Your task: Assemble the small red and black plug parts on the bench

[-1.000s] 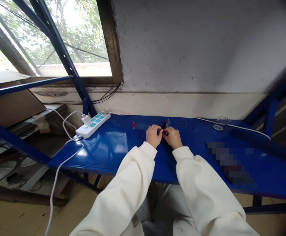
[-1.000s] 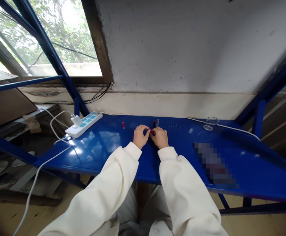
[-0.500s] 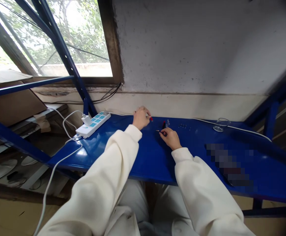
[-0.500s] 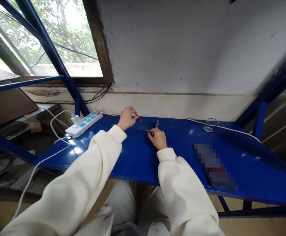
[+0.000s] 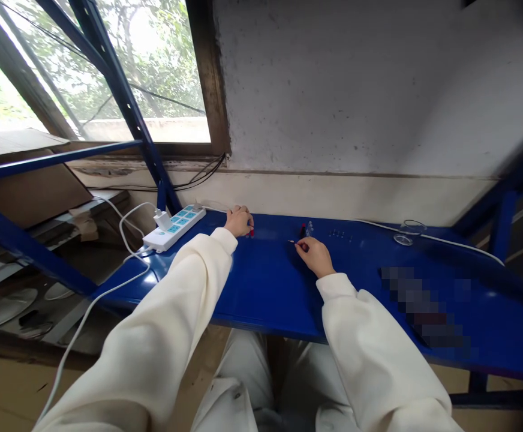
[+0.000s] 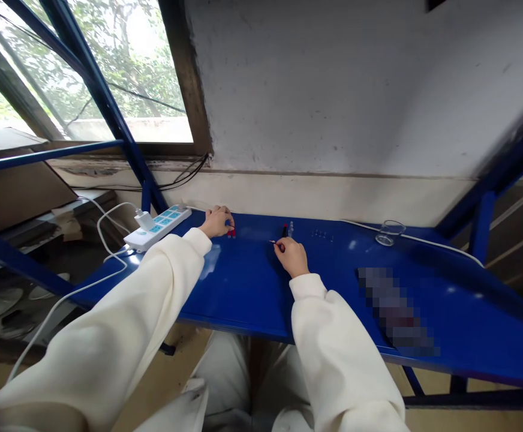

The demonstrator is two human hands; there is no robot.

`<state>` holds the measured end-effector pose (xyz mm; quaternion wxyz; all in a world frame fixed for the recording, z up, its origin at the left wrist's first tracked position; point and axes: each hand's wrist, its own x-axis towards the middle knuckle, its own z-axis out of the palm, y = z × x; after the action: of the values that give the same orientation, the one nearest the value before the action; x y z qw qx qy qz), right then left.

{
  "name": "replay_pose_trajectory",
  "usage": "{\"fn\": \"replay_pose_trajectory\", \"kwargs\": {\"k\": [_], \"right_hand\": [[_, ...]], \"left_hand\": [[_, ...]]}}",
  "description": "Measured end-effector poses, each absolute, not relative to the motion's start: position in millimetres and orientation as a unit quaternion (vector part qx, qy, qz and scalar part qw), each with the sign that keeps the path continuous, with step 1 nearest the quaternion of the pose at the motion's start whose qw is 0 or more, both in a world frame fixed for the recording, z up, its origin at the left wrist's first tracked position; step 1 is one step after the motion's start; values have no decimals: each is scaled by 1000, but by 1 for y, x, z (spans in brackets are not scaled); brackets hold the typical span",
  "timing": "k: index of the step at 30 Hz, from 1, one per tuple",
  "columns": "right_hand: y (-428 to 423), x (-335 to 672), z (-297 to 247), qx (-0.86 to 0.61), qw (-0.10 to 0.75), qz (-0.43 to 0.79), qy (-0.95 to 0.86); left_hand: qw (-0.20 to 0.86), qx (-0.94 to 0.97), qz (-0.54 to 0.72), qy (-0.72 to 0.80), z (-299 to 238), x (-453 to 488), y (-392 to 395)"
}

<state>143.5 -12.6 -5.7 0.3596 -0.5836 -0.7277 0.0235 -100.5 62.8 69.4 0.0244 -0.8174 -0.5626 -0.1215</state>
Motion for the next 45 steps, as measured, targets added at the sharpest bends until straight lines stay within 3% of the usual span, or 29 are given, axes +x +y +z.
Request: {"fn": "replay_pose_trajectory", "kwargs": {"k": [38,45], "right_hand": [[-14,152,-2,-643,343,23,-684],[-15,156,-2,-701,311,38,-640]], "left_hand": [[13,-789,-148,-596,62,-102,65],[66,-804,-249,-536,75,-76,39]]}}
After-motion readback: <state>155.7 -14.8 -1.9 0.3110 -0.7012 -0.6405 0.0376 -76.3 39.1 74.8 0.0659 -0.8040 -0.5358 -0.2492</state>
